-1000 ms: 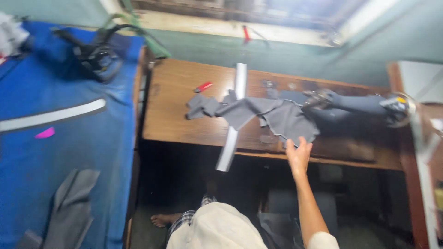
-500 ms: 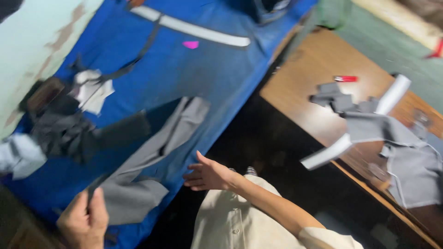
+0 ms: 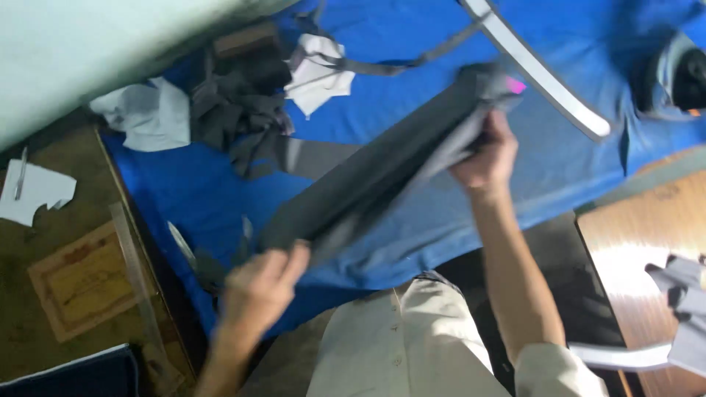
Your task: The person measures and marks a strip of gray fabric using a metal ruler and a pink marker. They then use shears to cut the fabric along the marked lines. The person also handles and folds other pieces of gray fabric on the blue work surface.
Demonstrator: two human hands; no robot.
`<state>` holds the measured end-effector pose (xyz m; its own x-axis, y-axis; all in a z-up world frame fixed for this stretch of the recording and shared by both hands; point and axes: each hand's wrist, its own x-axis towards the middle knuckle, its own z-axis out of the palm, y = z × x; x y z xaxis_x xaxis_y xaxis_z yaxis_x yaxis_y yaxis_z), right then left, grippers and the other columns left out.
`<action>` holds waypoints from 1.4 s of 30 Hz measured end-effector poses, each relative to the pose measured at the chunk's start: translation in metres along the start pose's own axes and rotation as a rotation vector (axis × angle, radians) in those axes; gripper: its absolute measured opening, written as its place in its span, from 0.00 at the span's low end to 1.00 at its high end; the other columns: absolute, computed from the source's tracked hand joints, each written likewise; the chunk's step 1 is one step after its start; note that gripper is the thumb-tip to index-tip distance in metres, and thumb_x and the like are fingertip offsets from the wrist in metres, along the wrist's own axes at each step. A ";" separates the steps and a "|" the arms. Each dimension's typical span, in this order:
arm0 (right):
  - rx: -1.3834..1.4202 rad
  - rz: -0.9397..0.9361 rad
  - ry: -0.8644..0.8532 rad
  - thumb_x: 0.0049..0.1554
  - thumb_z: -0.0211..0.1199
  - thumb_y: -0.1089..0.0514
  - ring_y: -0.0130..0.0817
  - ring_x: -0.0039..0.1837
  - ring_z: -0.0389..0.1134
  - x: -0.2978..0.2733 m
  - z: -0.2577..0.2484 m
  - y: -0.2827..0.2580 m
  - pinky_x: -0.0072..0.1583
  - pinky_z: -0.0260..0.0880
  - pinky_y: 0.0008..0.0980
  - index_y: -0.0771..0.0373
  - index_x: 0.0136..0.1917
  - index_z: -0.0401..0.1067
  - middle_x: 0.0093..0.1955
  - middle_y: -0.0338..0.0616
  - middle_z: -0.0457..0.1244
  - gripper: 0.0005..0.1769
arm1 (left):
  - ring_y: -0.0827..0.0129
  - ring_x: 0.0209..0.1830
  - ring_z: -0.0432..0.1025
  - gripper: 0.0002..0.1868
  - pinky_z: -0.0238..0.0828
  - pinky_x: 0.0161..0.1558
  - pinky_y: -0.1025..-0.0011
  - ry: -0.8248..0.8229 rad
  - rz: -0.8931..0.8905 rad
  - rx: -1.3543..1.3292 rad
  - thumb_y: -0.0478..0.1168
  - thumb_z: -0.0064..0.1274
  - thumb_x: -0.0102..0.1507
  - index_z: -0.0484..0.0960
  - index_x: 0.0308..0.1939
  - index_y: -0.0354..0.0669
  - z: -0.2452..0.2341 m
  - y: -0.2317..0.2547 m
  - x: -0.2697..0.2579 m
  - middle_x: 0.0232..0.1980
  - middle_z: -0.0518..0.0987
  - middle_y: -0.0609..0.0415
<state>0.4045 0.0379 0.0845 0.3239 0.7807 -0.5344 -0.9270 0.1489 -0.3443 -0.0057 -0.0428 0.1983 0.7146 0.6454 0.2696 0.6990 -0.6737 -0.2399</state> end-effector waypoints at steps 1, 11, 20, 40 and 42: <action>-0.018 -0.080 0.050 0.54 0.64 0.54 0.42 0.56 0.73 0.002 0.001 -0.010 0.64 0.75 0.41 0.59 0.51 0.79 0.51 0.46 0.73 0.13 | 0.67 0.25 0.67 0.18 0.64 0.22 0.69 0.013 0.005 -0.159 0.31 0.54 0.62 0.81 0.52 0.58 0.009 0.014 0.002 0.34 0.69 0.61; -0.109 -0.092 0.480 0.58 0.60 0.33 0.37 0.44 0.63 0.000 -0.118 -0.056 0.53 0.67 0.34 0.59 0.49 0.69 0.43 0.44 0.61 0.26 | 0.57 0.51 0.78 0.15 0.74 0.55 0.61 -0.045 -0.595 -0.813 0.41 0.49 0.69 0.84 0.56 0.42 0.141 0.079 -0.059 0.51 0.84 0.49; -0.608 -0.241 0.656 0.51 0.75 0.52 0.37 0.52 0.73 0.069 -0.137 -0.070 0.49 0.79 0.42 0.67 0.57 0.69 0.50 0.47 0.67 0.26 | 0.32 0.59 0.61 0.39 0.62 0.54 0.34 -0.210 -1.727 -0.335 0.65 0.51 0.66 0.71 0.67 0.35 0.205 0.079 -0.124 0.68 0.62 0.35; -0.951 -0.154 0.959 0.53 0.71 0.50 0.26 0.41 0.61 -0.049 -0.247 -0.111 0.55 0.78 0.39 0.56 0.41 0.65 0.35 0.37 0.55 0.16 | 0.57 0.30 0.61 0.23 0.60 0.39 0.49 -0.356 -1.713 -0.166 0.40 0.59 0.77 0.70 0.28 0.40 0.199 0.121 -0.152 0.37 0.66 0.46; -0.904 -0.144 0.946 0.53 0.71 0.51 0.24 0.38 0.60 -0.047 -0.259 -0.109 0.53 0.77 0.35 0.54 0.44 0.70 0.34 0.35 0.57 0.12 | 0.55 0.33 0.68 0.22 0.66 0.41 0.50 -0.369 -1.711 -0.120 0.43 0.59 0.77 0.76 0.30 0.38 0.210 0.119 -0.166 0.44 0.74 0.45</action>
<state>0.5391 -0.1721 -0.0525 0.7573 0.0136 -0.6529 -0.5397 -0.5498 -0.6375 -0.0358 -0.1547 -0.0711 -0.7772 0.6231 -0.0880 0.6110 0.7806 0.1313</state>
